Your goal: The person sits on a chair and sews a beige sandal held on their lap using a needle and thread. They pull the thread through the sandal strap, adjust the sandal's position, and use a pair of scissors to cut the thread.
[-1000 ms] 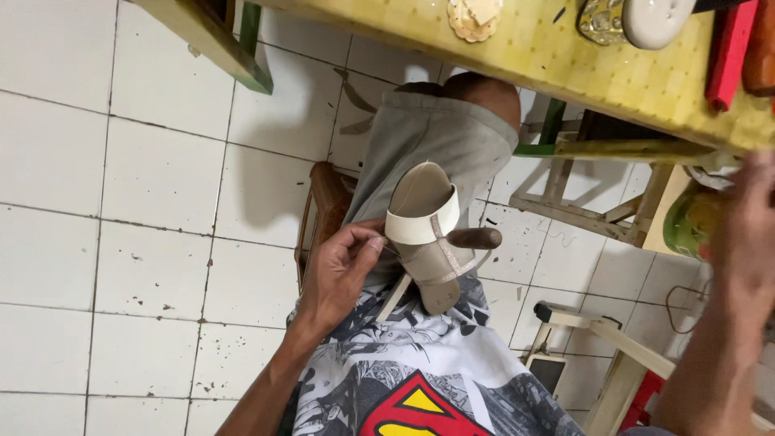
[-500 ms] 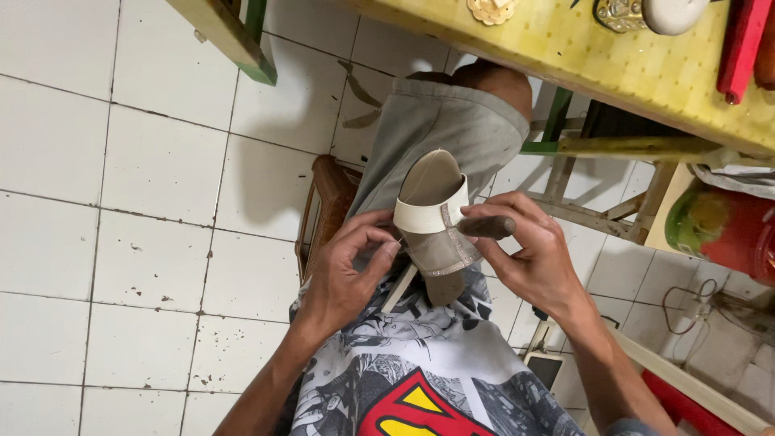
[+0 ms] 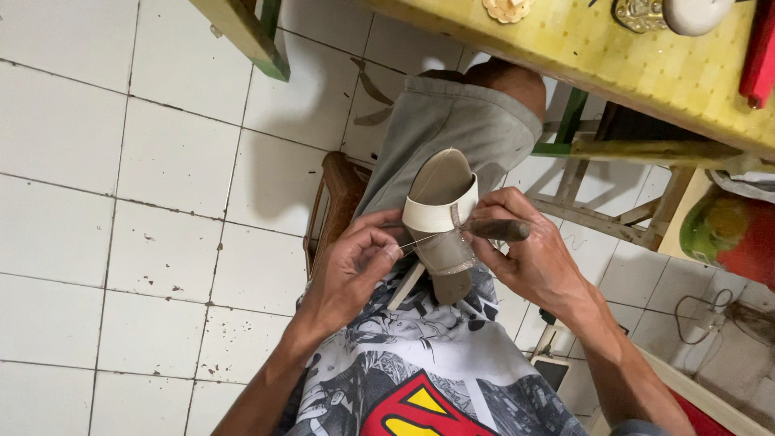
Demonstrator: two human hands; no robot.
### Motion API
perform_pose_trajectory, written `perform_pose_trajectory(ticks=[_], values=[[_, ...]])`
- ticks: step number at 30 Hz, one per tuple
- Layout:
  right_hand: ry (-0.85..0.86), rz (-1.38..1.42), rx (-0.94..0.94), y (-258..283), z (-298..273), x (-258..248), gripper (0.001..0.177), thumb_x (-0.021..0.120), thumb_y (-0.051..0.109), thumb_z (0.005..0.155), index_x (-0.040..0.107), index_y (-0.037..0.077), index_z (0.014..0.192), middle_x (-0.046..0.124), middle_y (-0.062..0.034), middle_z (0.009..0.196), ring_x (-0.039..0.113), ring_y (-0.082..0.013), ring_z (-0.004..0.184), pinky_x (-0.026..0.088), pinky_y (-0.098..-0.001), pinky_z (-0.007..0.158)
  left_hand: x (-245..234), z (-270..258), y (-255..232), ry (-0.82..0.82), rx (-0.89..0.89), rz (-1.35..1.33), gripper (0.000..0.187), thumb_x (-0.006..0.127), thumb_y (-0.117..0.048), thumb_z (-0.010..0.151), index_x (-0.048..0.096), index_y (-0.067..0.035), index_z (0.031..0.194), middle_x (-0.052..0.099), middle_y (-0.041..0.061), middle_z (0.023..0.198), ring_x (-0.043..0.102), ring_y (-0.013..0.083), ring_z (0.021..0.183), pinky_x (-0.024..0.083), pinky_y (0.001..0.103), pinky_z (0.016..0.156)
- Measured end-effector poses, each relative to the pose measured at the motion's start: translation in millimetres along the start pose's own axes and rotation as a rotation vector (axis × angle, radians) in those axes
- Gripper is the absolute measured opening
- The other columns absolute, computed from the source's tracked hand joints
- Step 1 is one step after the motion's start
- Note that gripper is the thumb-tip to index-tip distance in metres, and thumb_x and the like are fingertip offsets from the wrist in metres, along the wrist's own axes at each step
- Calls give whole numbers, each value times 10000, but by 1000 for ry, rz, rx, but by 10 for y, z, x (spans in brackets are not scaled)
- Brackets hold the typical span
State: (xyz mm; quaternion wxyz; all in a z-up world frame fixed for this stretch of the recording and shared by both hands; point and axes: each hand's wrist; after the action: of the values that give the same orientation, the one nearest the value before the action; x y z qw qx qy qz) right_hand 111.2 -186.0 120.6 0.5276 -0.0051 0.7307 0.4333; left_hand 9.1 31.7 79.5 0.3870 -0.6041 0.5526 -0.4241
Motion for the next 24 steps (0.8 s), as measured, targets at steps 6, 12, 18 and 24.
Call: perform_pose_trajectory(ticks=[6,12,18,24], values=[[-3,-5,-5,-49,-51,40,85,674,45,842,646,120,870,626,-36,926,628,-236,824,517,-361,632,-154,-115,64,81,-168,-526,263,552,-286,912,581,-27,878,478,238,1401,521,371,1233,456,481,997],[18,17,3,-96,-62,81,42,669,104,851,643,131,870,615,-31,914,635,-230,821,513,-353,608,-396,-229,85,200,-164,-889,210,551,-240,901,539,-50,813,606,250,1227,582,348,1193,456,479,1034],[10,17,20,-117,-75,108,34,653,139,884,648,137,917,596,-39,960,607,-240,731,503,-353,594,-760,-327,297,245,-132,-843,178,513,-226,936,556,-60,887,666,131,784,660,334,1012,445,564,1005],[69,28,-52,-88,-69,57,161,656,121,911,600,6,1010,566,-110,1037,616,-234,871,519,-350,715,-1374,-548,-38,-131,-68,-787,253,648,-105,877,571,-15,1101,551,-15,601,614,149,599,445,538,1069]])
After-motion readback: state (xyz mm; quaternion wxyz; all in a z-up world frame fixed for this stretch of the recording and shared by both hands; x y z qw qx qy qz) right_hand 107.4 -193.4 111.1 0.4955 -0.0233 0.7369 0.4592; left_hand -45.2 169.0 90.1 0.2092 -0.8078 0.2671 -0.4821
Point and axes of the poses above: each hand's wrist, its own z-axis towards the middle knuckle, its own x-axis out of the palm, y = z × x
